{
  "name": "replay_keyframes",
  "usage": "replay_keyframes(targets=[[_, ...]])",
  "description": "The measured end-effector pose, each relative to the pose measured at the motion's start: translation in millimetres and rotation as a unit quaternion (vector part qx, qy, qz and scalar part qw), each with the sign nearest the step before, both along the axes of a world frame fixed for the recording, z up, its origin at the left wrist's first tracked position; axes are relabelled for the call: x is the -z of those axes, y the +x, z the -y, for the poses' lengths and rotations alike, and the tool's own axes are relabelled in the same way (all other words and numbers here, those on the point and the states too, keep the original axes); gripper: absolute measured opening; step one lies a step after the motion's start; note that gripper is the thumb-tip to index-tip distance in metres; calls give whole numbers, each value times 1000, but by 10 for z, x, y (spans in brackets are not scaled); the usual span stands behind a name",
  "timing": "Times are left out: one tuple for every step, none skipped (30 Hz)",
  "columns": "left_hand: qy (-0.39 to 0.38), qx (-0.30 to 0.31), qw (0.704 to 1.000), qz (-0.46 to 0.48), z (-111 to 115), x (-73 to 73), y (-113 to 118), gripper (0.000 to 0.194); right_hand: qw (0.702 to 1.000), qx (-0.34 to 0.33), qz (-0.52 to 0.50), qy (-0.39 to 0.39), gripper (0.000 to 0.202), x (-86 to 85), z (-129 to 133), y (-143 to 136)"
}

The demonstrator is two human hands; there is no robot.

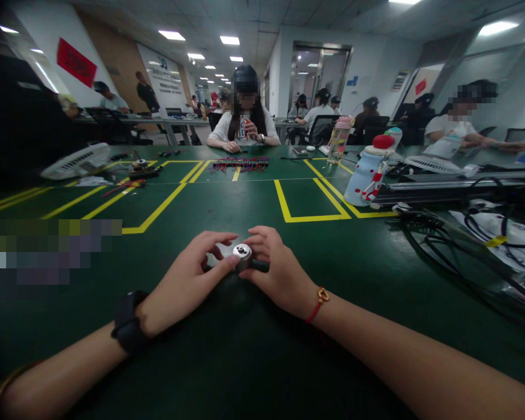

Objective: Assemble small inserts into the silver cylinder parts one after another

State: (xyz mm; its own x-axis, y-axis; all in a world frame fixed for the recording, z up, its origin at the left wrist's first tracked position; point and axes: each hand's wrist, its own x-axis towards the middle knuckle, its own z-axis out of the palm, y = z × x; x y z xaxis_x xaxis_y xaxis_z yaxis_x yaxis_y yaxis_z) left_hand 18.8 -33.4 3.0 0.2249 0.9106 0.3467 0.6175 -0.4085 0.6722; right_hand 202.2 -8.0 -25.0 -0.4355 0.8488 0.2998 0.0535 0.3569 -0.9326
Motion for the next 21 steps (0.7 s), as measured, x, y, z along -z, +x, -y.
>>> replay_keyframes(targets=[[7,0,1000,10,0,-15,20,31,1000,5,-1,1,66,-1,1,-7],[13,2,1000,14,-7,-30,38,28,1000,8,1,4,66,-3,3,-14],[15,5,1000,13,-18,-49,54,24,1000,10,4,7,66,-7,6,-19],[15,6,1000,11,-32,-69,66,21,1000,10,7,9,66,-11,9,-23],[13,3,1000,12,-47,-92,71,19,1000,9,11,11,66,-16,13,-26],[14,-6,1000,17,-61,-116,70,19,1000,8,14,14,65,-21,18,-26],[14,-15,999,25,-73,-139,60,19,1000,6,21,17,65,-24,22,-23],[14,-25,999,33,-83,-158,44,20,999,8,27,23,65,-26,26,-19],[14,-34,999,36,-88,-171,21,21,999,14,34,32,65,-25,29,-13],[11,-42,999,34,-91,-173,-5,22,998,24,41,42,65,-22,30,-6],[0,-45,999,24,-92,-164,-33,23,997,34,46,53,65,-17,31,1],[-15,-45,999,9,-91,-141,-60,23,996,44,51,62,65,-11,29,9],[-32,-41,999,-9,-89,-106,-82,21,995,51,54,69,64,-5,27,16],[-49,-33,998,-26,-88,-61,-97,20,994,56,56,73,64,2,24,22],[-62,-24,997,-41,-87,-11,-106,18,994,57,57,73,63,8,22,26],[-68,-17,996,-53,-88,41,-107,17,994,57,57,71,63,14,21,28],[-68,-13,996,-63,-89,89,-102,16,995,55,56,68,63,20,21,27],[-65,-11,995,-72,-92,130,-92,16,995,53,54,65,64,24,22,23],[-61,-10,995,-78,-94,160,-81,16,995,51,51,62,64,26,24,18],[-57,-11,995,-83,-97,178,-71,16,996,48,49,61,65,24,27,12],[-54,-11,995,-84,-98,183,-64,17,996,48,46,62,65,17,27,9]])
